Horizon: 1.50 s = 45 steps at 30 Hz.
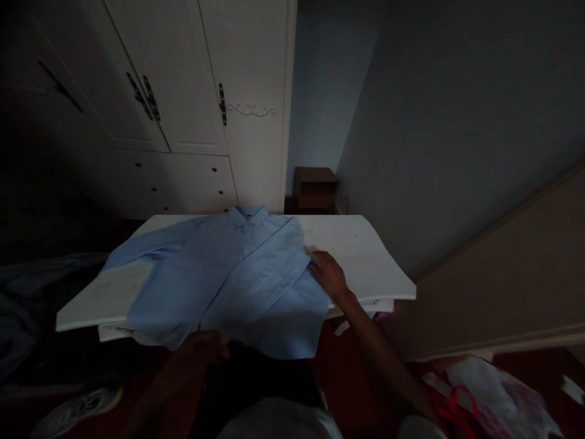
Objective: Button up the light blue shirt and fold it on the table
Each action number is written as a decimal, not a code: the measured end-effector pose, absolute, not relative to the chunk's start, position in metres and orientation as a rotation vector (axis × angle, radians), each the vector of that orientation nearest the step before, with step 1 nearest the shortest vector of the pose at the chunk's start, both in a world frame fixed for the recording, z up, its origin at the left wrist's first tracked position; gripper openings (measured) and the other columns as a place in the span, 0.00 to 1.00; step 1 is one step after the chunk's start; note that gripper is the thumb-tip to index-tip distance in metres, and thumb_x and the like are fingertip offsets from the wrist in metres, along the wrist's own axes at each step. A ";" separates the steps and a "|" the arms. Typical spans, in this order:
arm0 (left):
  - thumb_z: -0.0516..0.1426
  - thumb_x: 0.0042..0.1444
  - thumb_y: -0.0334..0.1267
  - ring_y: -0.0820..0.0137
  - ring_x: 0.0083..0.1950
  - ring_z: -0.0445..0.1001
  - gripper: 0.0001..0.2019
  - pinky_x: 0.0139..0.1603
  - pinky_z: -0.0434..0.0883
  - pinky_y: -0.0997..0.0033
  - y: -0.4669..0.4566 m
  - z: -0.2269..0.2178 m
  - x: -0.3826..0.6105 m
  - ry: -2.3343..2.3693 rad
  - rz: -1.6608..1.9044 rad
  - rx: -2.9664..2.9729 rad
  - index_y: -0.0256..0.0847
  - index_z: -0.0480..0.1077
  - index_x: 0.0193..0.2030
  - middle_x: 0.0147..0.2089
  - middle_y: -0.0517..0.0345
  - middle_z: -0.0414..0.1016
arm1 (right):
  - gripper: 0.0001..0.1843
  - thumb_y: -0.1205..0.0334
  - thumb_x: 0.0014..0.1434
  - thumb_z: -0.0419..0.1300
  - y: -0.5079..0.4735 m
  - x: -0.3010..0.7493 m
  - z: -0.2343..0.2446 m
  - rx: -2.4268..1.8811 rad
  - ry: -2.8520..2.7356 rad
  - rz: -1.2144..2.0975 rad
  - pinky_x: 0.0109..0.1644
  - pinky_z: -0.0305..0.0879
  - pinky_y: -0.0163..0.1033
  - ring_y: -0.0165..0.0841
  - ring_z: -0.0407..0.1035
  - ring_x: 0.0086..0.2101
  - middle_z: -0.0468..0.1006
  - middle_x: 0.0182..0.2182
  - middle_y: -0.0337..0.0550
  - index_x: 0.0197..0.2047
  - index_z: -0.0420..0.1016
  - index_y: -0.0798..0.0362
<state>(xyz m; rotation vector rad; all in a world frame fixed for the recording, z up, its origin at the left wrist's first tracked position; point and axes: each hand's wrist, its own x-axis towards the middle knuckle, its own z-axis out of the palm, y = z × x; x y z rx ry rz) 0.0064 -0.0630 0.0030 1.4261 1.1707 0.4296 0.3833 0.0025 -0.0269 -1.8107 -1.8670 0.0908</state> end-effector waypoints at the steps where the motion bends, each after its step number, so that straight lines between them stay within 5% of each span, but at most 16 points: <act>1: 0.54 0.57 0.59 0.67 0.32 0.74 0.25 0.37 0.71 0.66 -0.050 0.008 0.018 1.084 0.461 1.463 0.38 0.75 0.27 0.28 0.55 0.77 | 0.21 0.62 0.62 0.56 0.008 0.381 -0.026 -1.813 -1.903 0.097 0.57 0.68 0.47 0.41 0.70 0.52 0.75 0.54 0.53 0.57 0.72 0.55; 9: 0.55 0.58 0.55 0.65 0.46 0.76 0.20 0.47 0.72 0.66 0.102 0.048 0.140 0.763 0.848 1.869 0.39 0.75 0.43 0.45 0.51 0.80 | 0.14 0.66 0.64 0.55 0.026 0.388 -0.028 -1.779 -2.019 0.109 0.52 0.69 0.39 0.36 0.74 0.45 0.80 0.45 0.45 0.49 0.79 0.50; 13: 0.42 0.68 0.48 0.65 0.60 0.71 0.24 0.58 0.69 0.65 0.183 0.019 0.210 0.801 0.600 2.521 0.39 0.68 0.59 0.61 0.49 0.72 | 0.12 0.65 0.64 0.56 0.023 0.393 -0.033 -1.766 -1.993 0.060 0.49 0.70 0.39 0.35 0.74 0.42 0.81 0.41 0.45 0.44 0.81 0.50; 19: 0.52 0.61 0.48 0.58 0.68 0.62 0.24 0.67 0.60 0.57 0.235 -0.031 0.254 0.842 0.408 2.763 0.37 0.68 0.59 0.66 0.43 0.66 | 0.09 0.66 0.62 0.58 0.017 0.394 -0.040 -1.798 -1.976 -0.023 0.47 0.69 0.38 0.37 0.73 0.42 0.81 0.39 0.44 0.40 0.81 0.49; 25: 0.45 0.65 0.51 0.55 0.73 0.51 0.31 0.71 0.52 0.55 0.240 -0.055 0.251 0.929 0.404 2.866 0.30 0.58 0.67 0.71 0.37 0.55 | 0.11 0.68 0.62 0.57 0.013 0.395 -0.042 -1.792 -1.879 0.049 0.45 0.68 0.37 0.36 0.74 0.39 0.81 0.37 0.45 0.41 0.81 0.51; 32: 0.46 0.65 0.53 0.56 0.72 0.54 0.30 0.70 0.54 0.56 0.242 -0.060 0.254 0.996 0.459 2.886 0.37 0.59 0.67 0.70 0.44 0.58 | 0.10 0.69 0.58 0.58 0.015 0.395 -0.039 -1.819 -1.775 0.142 0.43 0.67 0.37 0.35 0.74 0.36 0.81 0.32 0.43 0.32 0.81 0.50; 41: 0.48 0.64 0.48 0.55 0.70 0.57 0.26 0.69 0.55 0.54 0.231 -0.050 0.252 0.991 0.571 2.802 0.37 0.63 0.64 0.70 0.42 0.59 | 0.13 0.67 0.61 0.55 0.014 0.395 -0.037 -1.843 -1.825 0.085 0.46 0.68 0.40 0.38 0.71 0.39 0.79 0.32 0.44 0.33 0.81 0.48; 45: 0.46 0.65 0.45 0.53 0.67 0.61 0.22 0.63 0.61 0.51 0.218 -0.036 0.249 1.070 0.588 2.846 0.34 0.66 0.59 0.68 0.37 0.60 | 0.15 0.69 0.60 0.55 0.010 0.393 -0.023 -1.870 -1.937 0.025 0.52 0.68 0.44 0.41 0.70 0.44 0.79 0.41 0.48 0.42 0.82 0.49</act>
